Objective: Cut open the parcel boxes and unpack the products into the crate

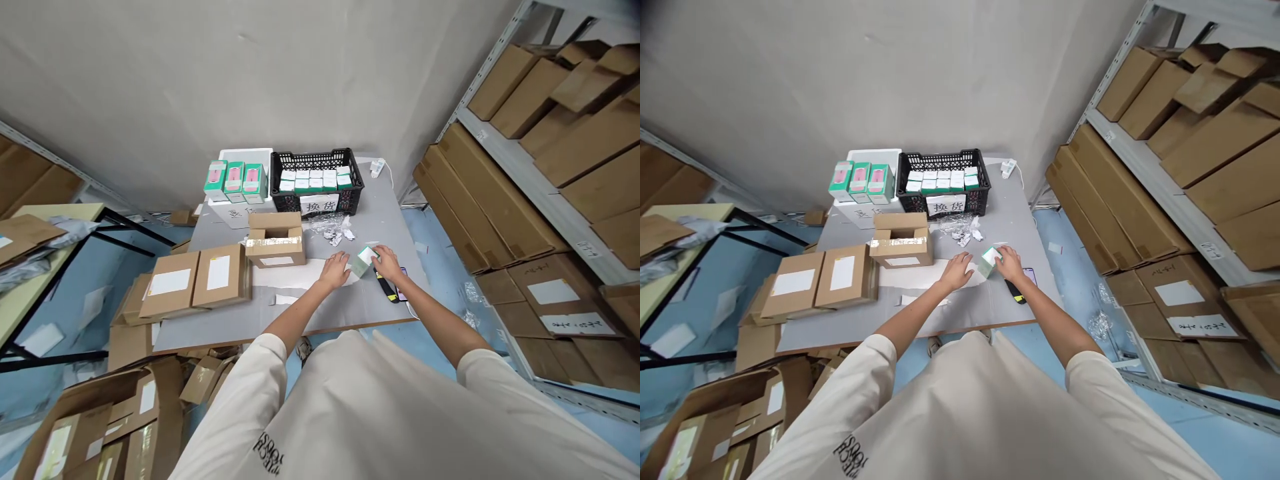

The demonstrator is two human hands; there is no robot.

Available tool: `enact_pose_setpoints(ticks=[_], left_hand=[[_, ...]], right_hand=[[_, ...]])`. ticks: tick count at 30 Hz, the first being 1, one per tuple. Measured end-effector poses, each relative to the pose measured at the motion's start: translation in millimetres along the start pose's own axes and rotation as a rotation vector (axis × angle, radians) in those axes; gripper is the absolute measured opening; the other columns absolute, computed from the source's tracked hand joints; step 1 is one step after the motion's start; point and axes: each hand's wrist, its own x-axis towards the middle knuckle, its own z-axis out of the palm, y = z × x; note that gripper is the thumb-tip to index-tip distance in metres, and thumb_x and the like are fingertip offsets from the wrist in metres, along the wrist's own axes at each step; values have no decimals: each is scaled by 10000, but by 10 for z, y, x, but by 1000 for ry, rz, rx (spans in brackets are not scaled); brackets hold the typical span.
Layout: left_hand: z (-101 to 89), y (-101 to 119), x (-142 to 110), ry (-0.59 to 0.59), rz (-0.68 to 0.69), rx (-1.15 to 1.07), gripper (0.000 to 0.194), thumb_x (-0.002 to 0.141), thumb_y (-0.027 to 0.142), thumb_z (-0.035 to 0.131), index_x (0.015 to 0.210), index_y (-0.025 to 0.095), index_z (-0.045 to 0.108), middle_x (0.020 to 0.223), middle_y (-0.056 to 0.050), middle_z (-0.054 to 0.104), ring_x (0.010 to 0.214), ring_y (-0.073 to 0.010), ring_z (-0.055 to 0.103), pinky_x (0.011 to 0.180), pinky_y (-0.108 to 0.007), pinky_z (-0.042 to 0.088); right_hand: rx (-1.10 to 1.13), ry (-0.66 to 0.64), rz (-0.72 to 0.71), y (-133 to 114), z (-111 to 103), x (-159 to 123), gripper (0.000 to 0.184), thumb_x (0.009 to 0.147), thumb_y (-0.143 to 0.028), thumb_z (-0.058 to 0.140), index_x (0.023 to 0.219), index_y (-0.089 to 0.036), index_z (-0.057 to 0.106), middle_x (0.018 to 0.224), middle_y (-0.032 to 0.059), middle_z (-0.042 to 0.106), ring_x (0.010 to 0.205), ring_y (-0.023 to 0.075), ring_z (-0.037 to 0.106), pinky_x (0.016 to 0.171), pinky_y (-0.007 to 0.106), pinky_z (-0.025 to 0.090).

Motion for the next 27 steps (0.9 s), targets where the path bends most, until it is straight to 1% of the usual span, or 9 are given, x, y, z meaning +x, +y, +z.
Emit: enact_pose_setpoints(ticks=[3,6,9,11,14,16,19,23,27], left_hand=[[140,349,157,26,-29,-45,594,975,391,550,1517,185,421,1559,-157,459,1376,-324,482,1108,-438,418],[242,593,279,64,-90,-68,690,954,415,584,1560,178,356,1562,-172,448,1377,-332,475,1098,-435,412],[297,705,343,92,-165,-51,775,942,441,603,1598,179,285,1558,-191,442,1397,-351,446,1116,-458,375],[310,703,340,78,-208,-27,820,935,446,618,1616,182,245,1503,-197,486,1376,-355,461,1117,-463,361],[309,589,261,15,-255,16,887,904,420,662,1633,214,202,1404,-179,544,1314,-350,502,1098,-458,361],[307,452,167,-12,-276,54,924,875,371,690,1638,243,184,1396,-171,539,1318,-353,490,1123,-485,323],[334,200,-9,-88,-319,108,968,826,276,707,1635,254,175,1398,-176,528,1321,-358,475,1146,-528,276],[471,-111,-238,-181,-383,154,1006,775,185,696,1630,234,169,1409,-188,517,1332,-363,466,1148,-556,261],[661,-326,-380,-226,-418,142,963,792,178,667,1622,239,183,1420,-196,514,1348,-356,464,1150,-553,264]], right_hand=[[84,-58,-20,185,-40,-51,457,962,-327,498,1376,-164,603,1353,155,630,1146,280,618,1063,435,468],[198,-91,-22,232,-39,-69,462,958,-300,510,1398,-173,575,1336,145,638,1007,225,670,1014,386,513],[316,-122,-53,187,-29,-77,432,952,-226,491,1371,-201,593,1326,117,660,1021,213,685,1017,390,524],[403,-189,-97,148,-15,-89,448,961,-182,458,1390,-220,580,1285,92,696,1069,209,688,1024,394,525],[487,-285,-130,141,44,-120,461,978,-169,455,1424,-225,556,1259,87,720,1121,203,689,1016,385,531],[489,-306,-122,185,117,-143,440,977,-178,487,1406,-214,574,1268,100,719,1118,206,693,1004,382,536],[436,-335,-93,286,267,-175,402,954,-157,535,1344,-201,620,1279,108,716,1108,206,696,1003,379,535],[355,-411,-15,358,485,-222,373,916,-128,588,1277,-189,660,1261,109,721,1053,196,712,1003,379,536],[329,-441,40,339,628,-306,352,908,-106,583,1236,-188,681,1229,106,733,1063,194,713,999,363,538]])
